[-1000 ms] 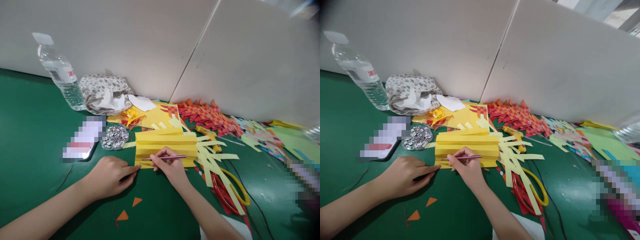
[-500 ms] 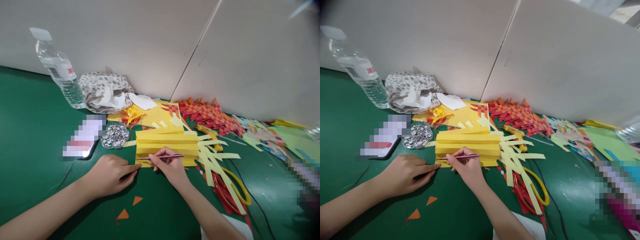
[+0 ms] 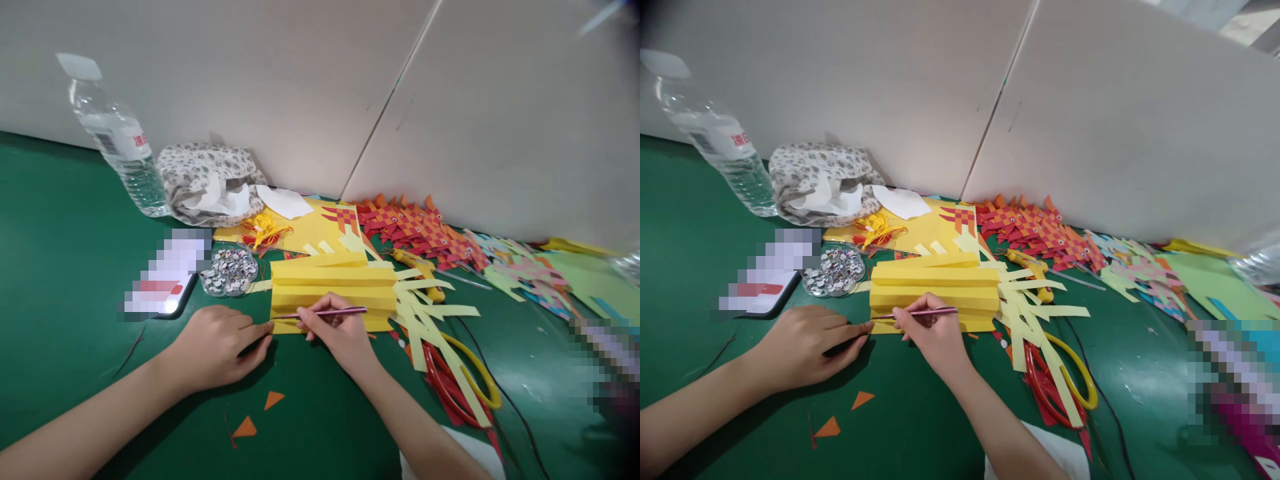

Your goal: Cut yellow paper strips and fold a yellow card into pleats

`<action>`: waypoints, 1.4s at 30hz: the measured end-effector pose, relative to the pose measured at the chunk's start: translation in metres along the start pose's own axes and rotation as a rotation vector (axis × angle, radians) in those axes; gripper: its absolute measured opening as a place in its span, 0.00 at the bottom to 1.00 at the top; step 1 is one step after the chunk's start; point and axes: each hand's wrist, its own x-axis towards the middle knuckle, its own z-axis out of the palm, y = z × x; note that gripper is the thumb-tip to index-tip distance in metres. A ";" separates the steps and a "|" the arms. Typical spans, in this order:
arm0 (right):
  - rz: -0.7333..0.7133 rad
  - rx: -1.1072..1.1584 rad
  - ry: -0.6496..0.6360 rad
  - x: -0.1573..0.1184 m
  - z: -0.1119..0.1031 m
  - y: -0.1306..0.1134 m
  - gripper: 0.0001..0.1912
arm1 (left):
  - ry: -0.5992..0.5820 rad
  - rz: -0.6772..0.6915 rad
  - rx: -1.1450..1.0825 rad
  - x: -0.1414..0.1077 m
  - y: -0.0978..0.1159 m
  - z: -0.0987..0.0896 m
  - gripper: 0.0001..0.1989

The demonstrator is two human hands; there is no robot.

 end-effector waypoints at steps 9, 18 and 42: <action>-0.013 -0.023 0.006 -0.001 0.000 0.000 0.14 | 0.000 -0.005 -0.001 0.002 0.001 -0.001 0.11; -0.016 0.003 0.037 -0.001 -0.002 0.003 0.14 | -0.017 -0.021 0.003 -0.001 0.000 0.000 0.12; -0.087 0.085 0.161 -0.001 -0.009 0.007 0.15 | -0.032 -0.032 0.005 -0.001 0.000 0.000 0.12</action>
